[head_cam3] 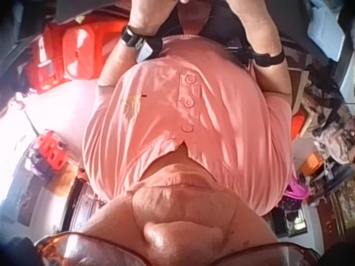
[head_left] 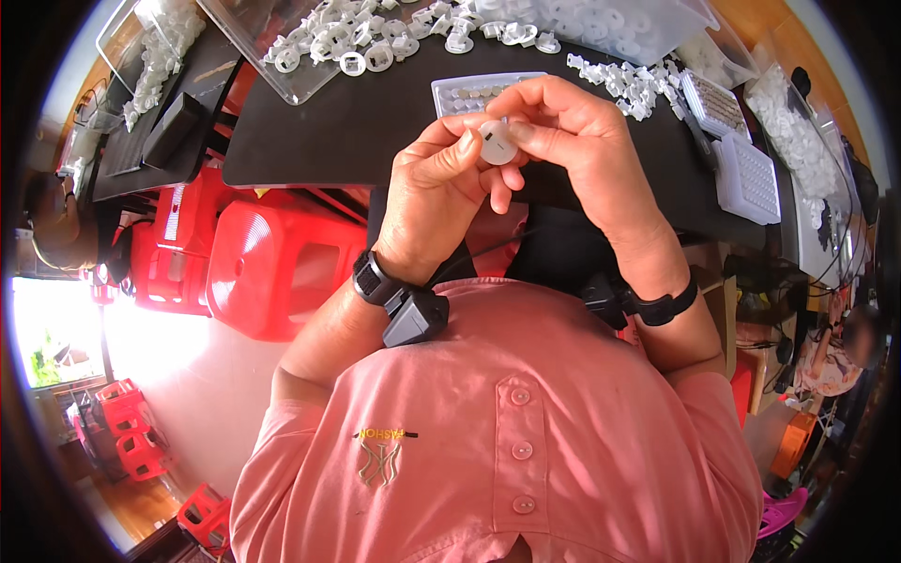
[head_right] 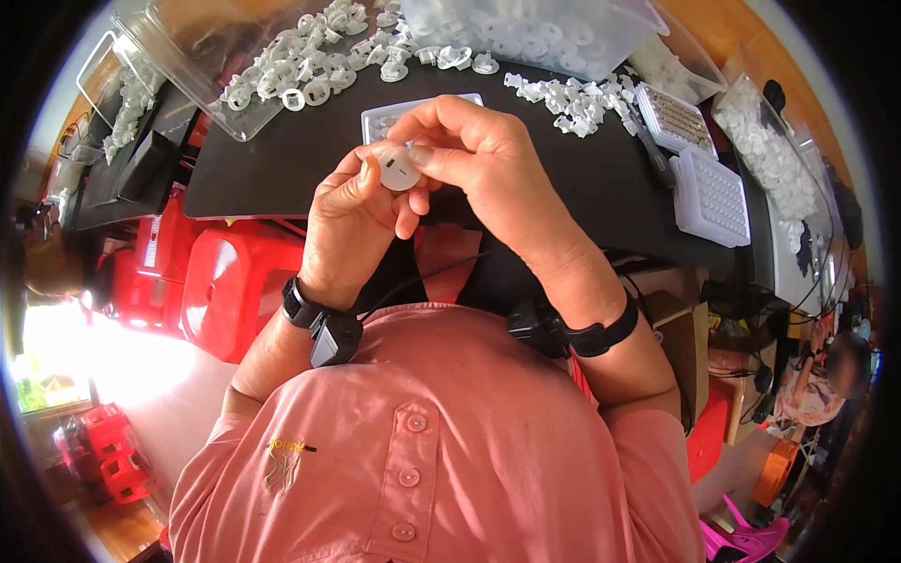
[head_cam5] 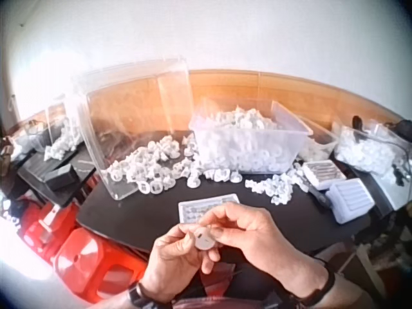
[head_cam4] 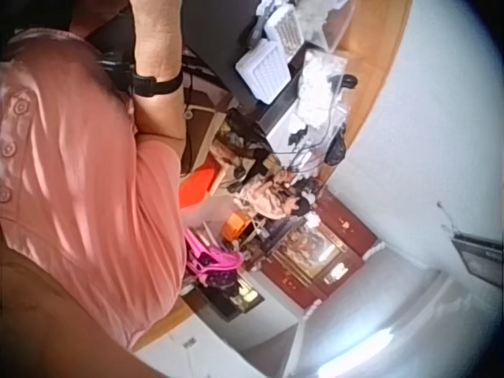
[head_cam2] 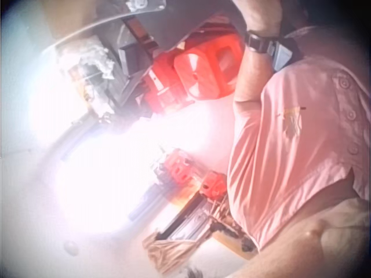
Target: Assembling small white plastic components by hand in a workshop environment.
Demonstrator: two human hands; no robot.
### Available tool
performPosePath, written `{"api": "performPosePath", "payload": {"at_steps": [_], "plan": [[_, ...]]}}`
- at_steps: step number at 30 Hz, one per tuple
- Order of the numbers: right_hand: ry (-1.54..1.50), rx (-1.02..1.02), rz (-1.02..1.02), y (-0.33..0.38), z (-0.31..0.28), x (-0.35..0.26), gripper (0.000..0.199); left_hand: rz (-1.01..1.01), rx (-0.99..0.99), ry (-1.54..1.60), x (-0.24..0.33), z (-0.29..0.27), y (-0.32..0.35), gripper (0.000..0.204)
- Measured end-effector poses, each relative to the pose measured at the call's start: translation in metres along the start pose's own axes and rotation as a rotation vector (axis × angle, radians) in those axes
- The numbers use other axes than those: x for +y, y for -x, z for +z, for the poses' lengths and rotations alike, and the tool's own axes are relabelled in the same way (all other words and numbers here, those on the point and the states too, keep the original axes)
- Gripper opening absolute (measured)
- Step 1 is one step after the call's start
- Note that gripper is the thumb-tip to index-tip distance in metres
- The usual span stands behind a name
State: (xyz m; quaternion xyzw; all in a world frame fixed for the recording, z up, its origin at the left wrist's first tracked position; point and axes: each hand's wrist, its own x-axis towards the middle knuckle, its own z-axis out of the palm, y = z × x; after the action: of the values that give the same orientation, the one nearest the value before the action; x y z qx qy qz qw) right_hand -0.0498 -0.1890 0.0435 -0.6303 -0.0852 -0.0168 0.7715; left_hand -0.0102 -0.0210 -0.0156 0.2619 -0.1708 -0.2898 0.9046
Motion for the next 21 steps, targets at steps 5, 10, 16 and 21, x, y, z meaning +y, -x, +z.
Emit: {"api": "performPosePath", "payload": {"at_steps": [5, 10, 16, 21], "plan": [[0.291, -0.046, 0.043, 0.005, 0.009, -0.012, 0.014, 0.016, 0.014, -0.043, 0.0, -0.001, 0.001, 0.028], [0.602, -0.015, -0.105, -0.048, -0.033, -0.05, 0.012, -0.068, 0.027, -0.065, 0.017, 0.016, -0.002, 0.03], [1.404, 0.48, -0.262, -0.114, -0.046, -0.15, 0.018, -0.101, 0.096, -0.41, 0.031, 0.015, -0.007, 0.033], [1.602, -0.237, -0.45, -0.136, -0.044, -0.051, 0.04, -0.074, 0.053, -0.391, 0.026, 0.009, -0.008, 0.032]]}}
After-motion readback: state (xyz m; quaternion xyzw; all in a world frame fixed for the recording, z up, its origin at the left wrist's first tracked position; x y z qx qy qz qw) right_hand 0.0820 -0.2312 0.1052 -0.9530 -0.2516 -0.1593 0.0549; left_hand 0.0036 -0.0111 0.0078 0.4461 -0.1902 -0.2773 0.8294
